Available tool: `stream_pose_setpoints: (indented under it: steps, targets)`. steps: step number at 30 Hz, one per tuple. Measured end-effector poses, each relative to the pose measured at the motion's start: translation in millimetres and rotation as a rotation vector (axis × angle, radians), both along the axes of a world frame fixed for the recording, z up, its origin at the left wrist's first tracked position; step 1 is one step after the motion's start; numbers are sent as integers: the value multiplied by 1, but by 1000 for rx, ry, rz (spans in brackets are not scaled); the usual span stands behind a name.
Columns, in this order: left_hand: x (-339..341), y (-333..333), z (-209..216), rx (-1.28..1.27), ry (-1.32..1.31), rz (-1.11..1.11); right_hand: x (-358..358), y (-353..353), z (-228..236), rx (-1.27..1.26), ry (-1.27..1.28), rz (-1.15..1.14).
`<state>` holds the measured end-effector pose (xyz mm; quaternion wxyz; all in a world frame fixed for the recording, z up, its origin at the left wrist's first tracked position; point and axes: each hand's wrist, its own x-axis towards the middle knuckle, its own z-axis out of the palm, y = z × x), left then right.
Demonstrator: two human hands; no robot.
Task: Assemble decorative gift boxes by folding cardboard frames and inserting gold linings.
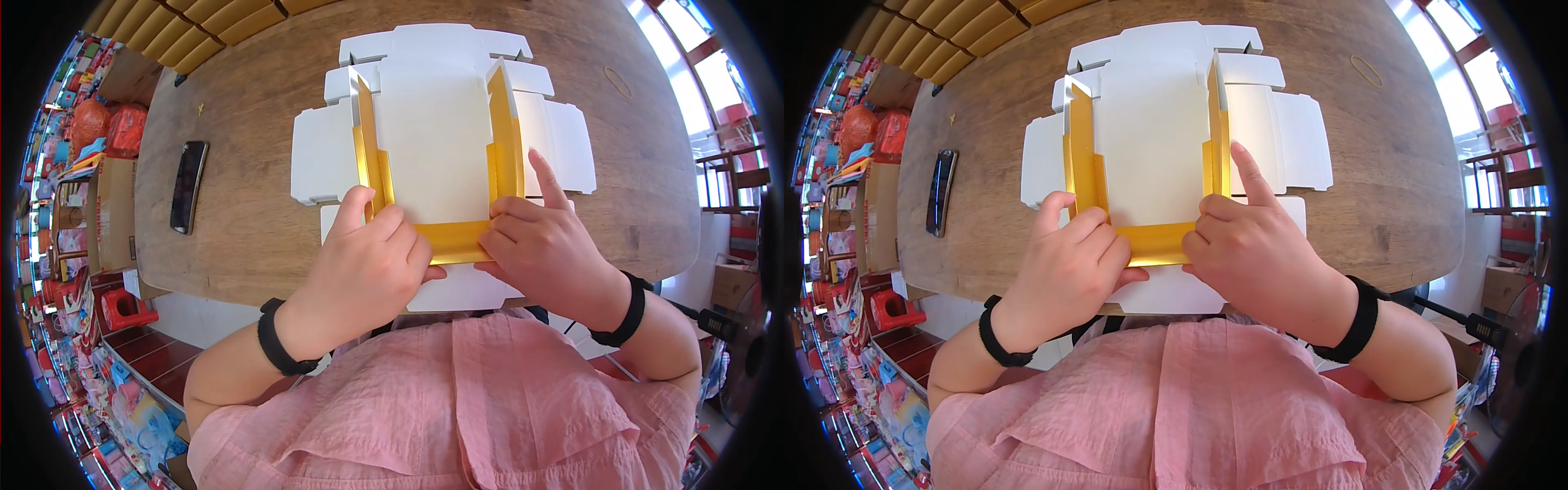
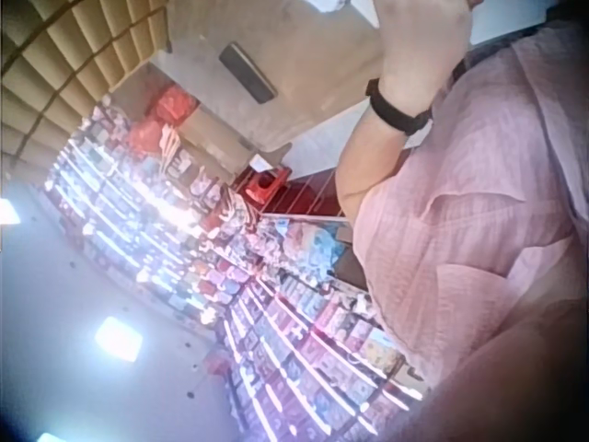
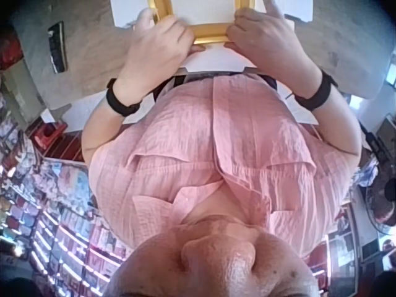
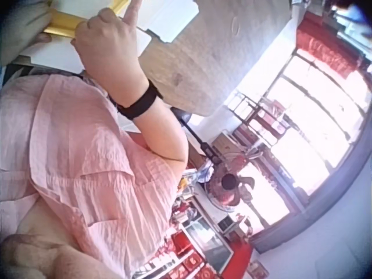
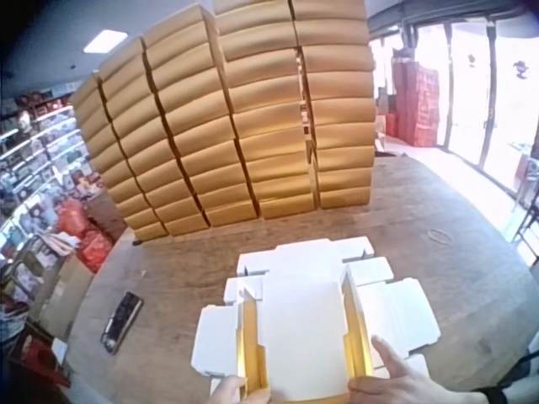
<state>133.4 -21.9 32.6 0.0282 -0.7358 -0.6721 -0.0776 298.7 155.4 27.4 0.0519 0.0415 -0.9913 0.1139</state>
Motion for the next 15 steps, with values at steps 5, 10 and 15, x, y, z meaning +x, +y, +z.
stream_pose_setpoints:
  steps: [5, 10, 15]
  targets:
    - [-4, 6, 0, -63, -67, 12, -9, -1, 1, 65, -74, 48]
    - [-10, 17, 6, -332, -133, -47, -16, 1, 3, 75, -193, 93]
    - [-20, 20, 12, -422, -107, -102, -11, 11, 6, 60, -65, 94]
